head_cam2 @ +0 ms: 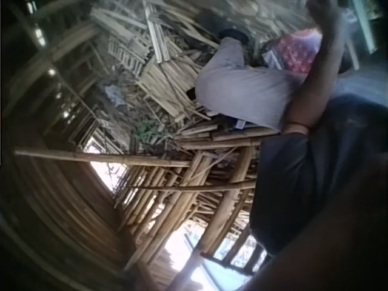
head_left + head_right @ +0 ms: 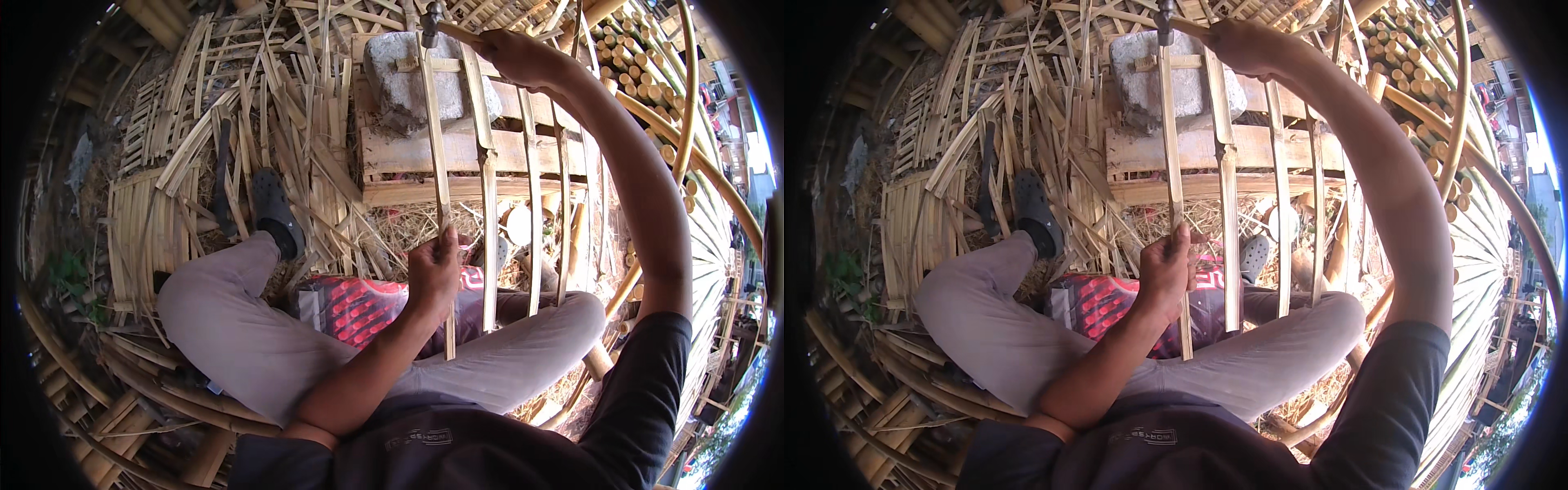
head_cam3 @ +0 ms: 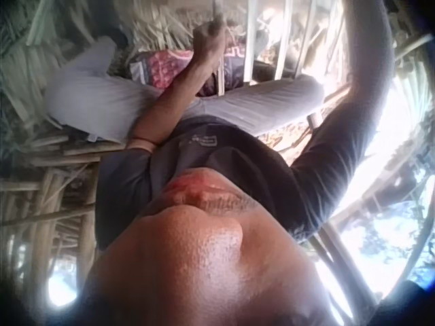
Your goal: The person constructs a wooden lattice by positioning bamboo strips over a frame and hammering nails into the joints.
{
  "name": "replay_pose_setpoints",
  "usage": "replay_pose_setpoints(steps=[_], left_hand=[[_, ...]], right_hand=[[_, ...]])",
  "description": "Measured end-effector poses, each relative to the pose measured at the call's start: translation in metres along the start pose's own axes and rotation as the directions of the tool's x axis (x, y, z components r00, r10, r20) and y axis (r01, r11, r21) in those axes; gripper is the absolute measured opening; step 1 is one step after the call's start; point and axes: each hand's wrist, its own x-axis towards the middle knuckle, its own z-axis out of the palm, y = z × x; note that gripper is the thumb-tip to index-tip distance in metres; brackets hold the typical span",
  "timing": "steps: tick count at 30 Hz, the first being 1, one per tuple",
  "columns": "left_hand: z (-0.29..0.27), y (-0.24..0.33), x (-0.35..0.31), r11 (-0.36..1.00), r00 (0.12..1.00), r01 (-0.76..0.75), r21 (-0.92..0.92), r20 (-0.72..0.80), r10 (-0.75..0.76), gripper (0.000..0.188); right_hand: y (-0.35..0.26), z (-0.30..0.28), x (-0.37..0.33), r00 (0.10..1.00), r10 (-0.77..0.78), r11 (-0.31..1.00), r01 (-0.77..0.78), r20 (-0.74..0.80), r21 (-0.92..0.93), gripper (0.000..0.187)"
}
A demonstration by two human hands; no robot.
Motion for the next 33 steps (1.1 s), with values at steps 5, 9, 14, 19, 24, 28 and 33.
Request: replay_pose_setpoints(steps=[5,9,14,19,24,28,33], left_hand=[[0.004,-0.007,0.000,0.999,1.000,-0.014,0.034,0.015,0.013,0.043],[0.000,0.003,-0.003,1.000,1.000,-0.001,-0.008,-0.008,0.001,0.043],[0.005,-0.002,-0.002,0.999,1.000,-0.024,0.034,0.007,0.024,0.044],[0.000,-0.008,0.002,0.999,0.999,-0.031,0.036,-0.024,0.032,0.044],[0.008,-0.003,-0.004,1.000,1.000,-0.001,0.003,-0.014,0.001,0.044],[0.004,-0.005,0.001,0.998,0.998,-0.024,0.060,-0.052,0.027,0.044],[0.001,-0.008,0.004,0.999,1.000,-0.018,0.029,-0.010,0.018,0.043]], right_hand=[[0.054,0.024,0.031,0.766,-0.366,0.912,0.409,-0.528,-0.039,0.034],[0.001,0.005,0.005,0.999,-0.031,0.992,0.028,0.018,0.126,0.039],[0.012,0.002,0.003,0.993,0.034,0.946,0.005,-0.115,0.324,0.032],[0.011,-0.010,0.000,0.996,0.063,0.859,-0.087,0.065,0.505,0.032],[0.034,0.037,-0.003,0.978,-0.155,0.979,0.171,-0.141,0.111,0.039],[0.025,0.036,-0.003,0.918,-0.162,0.963,0.226,-0.361,0.144,0.036],[0.020,0.017,-0.005,0.992,0.073,0.954,-0.100,0.105,0.284,0.034]])
